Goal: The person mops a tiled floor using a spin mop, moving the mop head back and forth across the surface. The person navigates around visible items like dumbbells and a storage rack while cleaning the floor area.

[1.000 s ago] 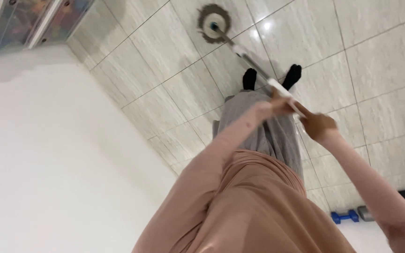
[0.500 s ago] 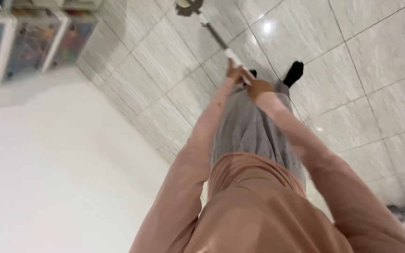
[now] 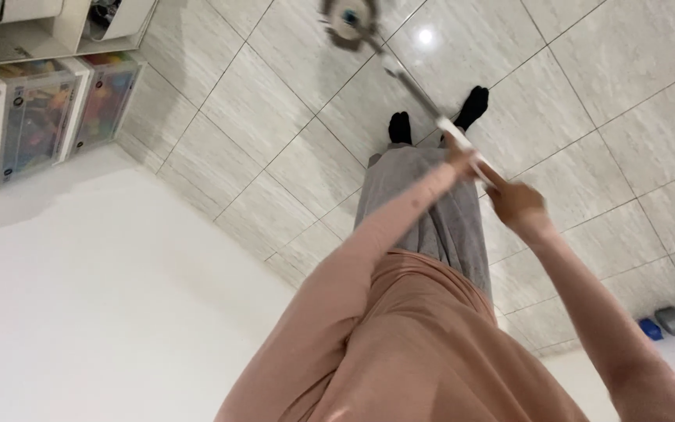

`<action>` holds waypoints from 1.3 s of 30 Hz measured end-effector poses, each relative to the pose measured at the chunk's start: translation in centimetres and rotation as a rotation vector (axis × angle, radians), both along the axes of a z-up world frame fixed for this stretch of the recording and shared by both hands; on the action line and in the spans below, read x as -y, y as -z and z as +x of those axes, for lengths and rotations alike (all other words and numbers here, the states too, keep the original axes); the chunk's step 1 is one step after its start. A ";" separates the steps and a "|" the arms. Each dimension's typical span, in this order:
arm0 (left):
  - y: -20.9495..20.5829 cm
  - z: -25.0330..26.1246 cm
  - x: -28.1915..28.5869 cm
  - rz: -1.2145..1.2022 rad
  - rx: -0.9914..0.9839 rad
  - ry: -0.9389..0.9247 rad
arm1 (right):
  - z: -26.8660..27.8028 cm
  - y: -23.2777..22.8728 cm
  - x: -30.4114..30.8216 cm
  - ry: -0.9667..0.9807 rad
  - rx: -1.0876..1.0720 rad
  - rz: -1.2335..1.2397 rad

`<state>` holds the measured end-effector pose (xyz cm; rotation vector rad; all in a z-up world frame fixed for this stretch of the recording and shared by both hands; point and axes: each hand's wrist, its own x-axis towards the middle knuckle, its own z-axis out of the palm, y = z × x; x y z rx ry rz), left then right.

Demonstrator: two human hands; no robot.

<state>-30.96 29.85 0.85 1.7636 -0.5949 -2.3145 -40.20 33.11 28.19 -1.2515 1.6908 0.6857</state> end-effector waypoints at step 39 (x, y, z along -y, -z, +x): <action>-18.0 -10.6 0.6 0.172 0.006 0.056 | -9.9 -2.3 -1.2 0.231 0.011 0.099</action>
